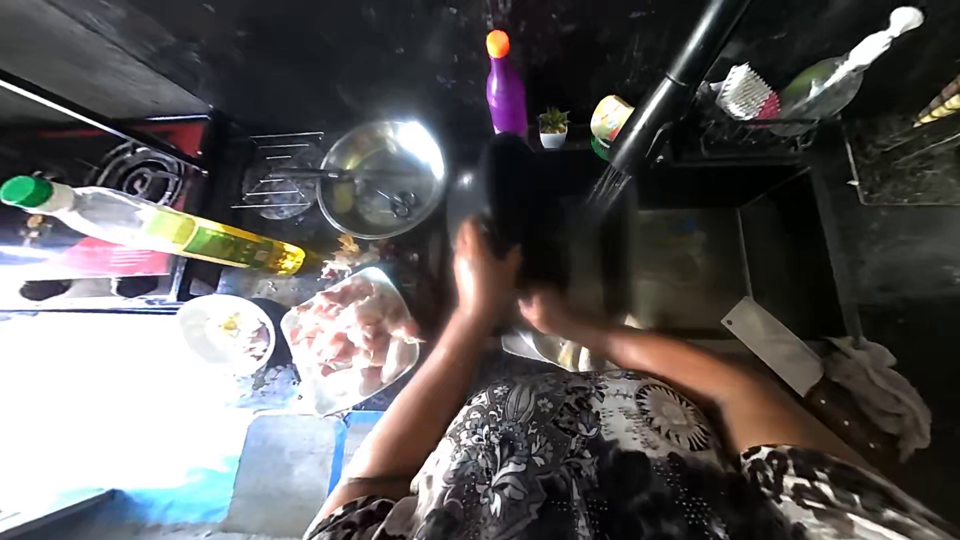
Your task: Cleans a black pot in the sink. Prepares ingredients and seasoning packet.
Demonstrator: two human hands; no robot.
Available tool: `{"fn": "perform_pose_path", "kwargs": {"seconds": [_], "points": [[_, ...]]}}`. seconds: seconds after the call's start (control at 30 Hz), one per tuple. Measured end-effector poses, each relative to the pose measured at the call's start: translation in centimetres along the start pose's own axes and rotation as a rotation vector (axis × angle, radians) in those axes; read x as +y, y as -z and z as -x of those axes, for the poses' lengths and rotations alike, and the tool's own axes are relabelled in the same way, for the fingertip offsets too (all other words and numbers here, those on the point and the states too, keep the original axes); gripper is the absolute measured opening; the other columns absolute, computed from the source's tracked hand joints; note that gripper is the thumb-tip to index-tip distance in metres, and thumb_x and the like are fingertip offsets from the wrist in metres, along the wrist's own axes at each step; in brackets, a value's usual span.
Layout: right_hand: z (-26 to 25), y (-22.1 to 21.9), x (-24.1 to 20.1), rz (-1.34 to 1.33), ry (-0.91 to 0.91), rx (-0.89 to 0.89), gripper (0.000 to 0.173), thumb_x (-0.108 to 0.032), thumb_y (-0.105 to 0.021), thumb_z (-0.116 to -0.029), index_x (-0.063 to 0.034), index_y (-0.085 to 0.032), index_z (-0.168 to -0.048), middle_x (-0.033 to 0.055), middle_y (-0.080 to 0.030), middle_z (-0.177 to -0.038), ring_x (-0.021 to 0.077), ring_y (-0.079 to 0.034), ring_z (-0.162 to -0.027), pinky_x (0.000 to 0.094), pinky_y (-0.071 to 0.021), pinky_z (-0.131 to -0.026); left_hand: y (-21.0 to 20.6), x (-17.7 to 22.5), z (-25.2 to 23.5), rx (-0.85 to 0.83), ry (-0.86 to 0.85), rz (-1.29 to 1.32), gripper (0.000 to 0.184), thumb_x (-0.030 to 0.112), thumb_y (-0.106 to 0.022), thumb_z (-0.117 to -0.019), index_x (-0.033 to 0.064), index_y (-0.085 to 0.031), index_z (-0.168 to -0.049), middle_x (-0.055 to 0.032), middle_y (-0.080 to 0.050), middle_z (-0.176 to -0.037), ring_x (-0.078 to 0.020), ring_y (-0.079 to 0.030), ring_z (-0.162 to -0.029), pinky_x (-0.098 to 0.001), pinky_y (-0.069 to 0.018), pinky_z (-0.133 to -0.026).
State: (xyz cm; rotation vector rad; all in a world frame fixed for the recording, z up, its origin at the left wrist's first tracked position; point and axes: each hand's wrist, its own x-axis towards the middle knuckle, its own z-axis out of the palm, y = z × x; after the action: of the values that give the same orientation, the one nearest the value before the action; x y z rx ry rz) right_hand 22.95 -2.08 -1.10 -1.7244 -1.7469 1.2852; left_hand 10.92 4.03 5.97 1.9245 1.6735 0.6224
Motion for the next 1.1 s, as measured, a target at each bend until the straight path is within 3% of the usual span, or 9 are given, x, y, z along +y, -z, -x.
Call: {"fn": "perform_pose_path", "kwargs": {"seconds": [0.07, 0.13, 0.27, 0.43, 0.53, 0.63, 0.77, 0.97, 1.1], "points": [[0.0, 0.4, -1.9, -0.105, 0.016, 0.026, 0.029, -0.010, -0.064, -0.0992, 0.0102, -0.064, -0.120, 0.0261, -0.069, -0.109, 0.0342, -0.068, -0.105, 0.0490, -0.0525, -0.097, -1.8, -0.5, 1.6, 0.039, -0.055, 0.015, 0.069, 0.018, -0.079, -0.0867, -0.0019, -0.048, -0.145, -0.0254, -0.068, -0.113, -0.0394, -0.069, -0.096, -0.0573, -0.0566, -0.084], [-0.1, -0.6, -0.3, -0.141, 0.147, -0.048, 0.048, -0.020, -0.067, -0.0985, 0.0102, -0.056, -0.135, 0.0273, -0.066, -0.124, 0.0335, -0.065, -0.118, 0.0473, -0.0486, -0.106, -1.7, -1.0, 1.3, 0.042, -0.032, 0.088, 0.059, 0.011, -0.076, -0.0867, -0.0018, -0.054, -0.140, -0.0213, -0.071, -0.096, -0.0346, -0.070, -0.081, -0.0542, -0.0575, -0.074], [0.0, -1.9, 5.0, 0.033, 0.263, -0.451, 0.074, -0.043, -0.057, -0.1040, -0.0055, -0.030, -0.162, 0.0195, -0.036, -0.164, 0.0325, -0.032, -0.153, 0.0504, -0.0215, -0.126, 1.6, -0.3, -2.2, 0.097, 0.062, 0.159, 0.050, 0.006, -0.071, -0.0868, 0.0033, -0.062, -0.136, -0.0154, -0.071, -0.095, -0.0252, -0.068, -0.082, -0.0461, -0.0555, -0.078], [-3.0, 2.4, 9.2, 0.478, 0.314, -0.465, 0.083, -0.055, -0.065, -0.0960, -0.0191, -0.032, -0.163, 0.0095, -0.026, -0.170, 0.0331, -0.017, -0.159, 0.0572, -0.0091, -0.128, 4.4, -0.4, -3.7, 0.057, -0.039, 0.147, 0.050, 0.004, -0.070, -0.0860, 0.0089, -0.066, -0.136, -0.0136, -0.073, -0.096, -0.0196, -0.067, -0.079, -0.0418, -0.0559, -0.076], [-1.4, 8.9, 4.9, 0.538, 0.097, -0.368, 0.062, -0.040, -0.067, -0.0998, -0.0110, -0.051, -0.152, 0.0151, -0.043, -0.161, 0.0367, -0.034, -0.151, 0.0551, -0.0236, -0.124, 5.9, 0.5, -4.5, -0.010, -0.083, 0.132, 0.051, 0.002, -0.071, -0.0850, 0.0112, -0.067, -0.135, -0.0088, -0.070, -0.086, -0.0147, -0.061, -0.069, -0.0374, -0.0528, -0.068], [-1.6, 13.7, -1.3, 0.441, -0.121, -0.206, 0.053, -0.018, -0.056, -0.1065, 0.0017, -0.042, -0.154, 0.0241, -0.043, -0.158, 0.0397, -0.038, -0.149, 0.0514, -0.0285, -0.122, 5.9, 1.1, -5.2, -0.038, -0.073, 0.128, 0.051, 0.003, -0.072, -0.0842, 0.0126, -0.068, -0.134, -0.0071, -0.068, -0.083, -0.0148, -0.060, -0.068, -0.0382, -0.0515, -0.067], [-9.2, 9.2, 8.8, 0.483, 0.164, 0.051, 0.052, -0.011, -0.054, -0.1036, -0.0027, -0.045, -0.154, 0.0211, -0.041, -0.160, 0.0378, -0.038, -0.149, 0.0521, -0.0282, -0.124, 4.6, -0.1, -6.1, 0.046, 0.031, 0.309, 0.053, -0.001, -0.072, -0.0813, 0.0134, -0.069, -0.132, -0.0030, -0.065, -0.081, -0.0088, -0.058, -0.066, -0.0296, -0.0521, -0.065], [-6.0, 3.2, 6.2, 0.361, -0.311, -0.286, 0.048, -0.021, -0.053, -0.1052, 0.0109, -0.052, -0.140, 0.0326, -0.054, -0.142, 0.0471, -0.052, -0.134, 0.0618, -0.0401, -0.112, 1.4, -2.9, -6.0, 0.158, 0.300, 0.614, 0.049, -0.006, -0.070, -0.0802, 0.0055, -0.067, -0.128, -0.0083, -0.068, -0.090, -0.0140, -0.066, -0.076, -0.0345, -0.0579, -0.071], [-2.8, 3.4, 0.7, -0.339, -0.328, -0.276, 0.035, -0.020, -0.043, -0.1109, 0.0013, -0.058, -0.134, 0.0165, -0.064, -0.124, 0.0195, -0.062, -0.106, 0.0376, -0.0516, -0.094, -0.4, -4.7, -6.3, 0.167, 0.407, 0.601, 0.052, -0.003, -0.071, -0.0817, 0.0042, -0.065, -0.132, -0.0157, -0.070, -0.109, -0.0220, -0.069, -0.095, -0.0432, -0.0578, -0.083]]}}
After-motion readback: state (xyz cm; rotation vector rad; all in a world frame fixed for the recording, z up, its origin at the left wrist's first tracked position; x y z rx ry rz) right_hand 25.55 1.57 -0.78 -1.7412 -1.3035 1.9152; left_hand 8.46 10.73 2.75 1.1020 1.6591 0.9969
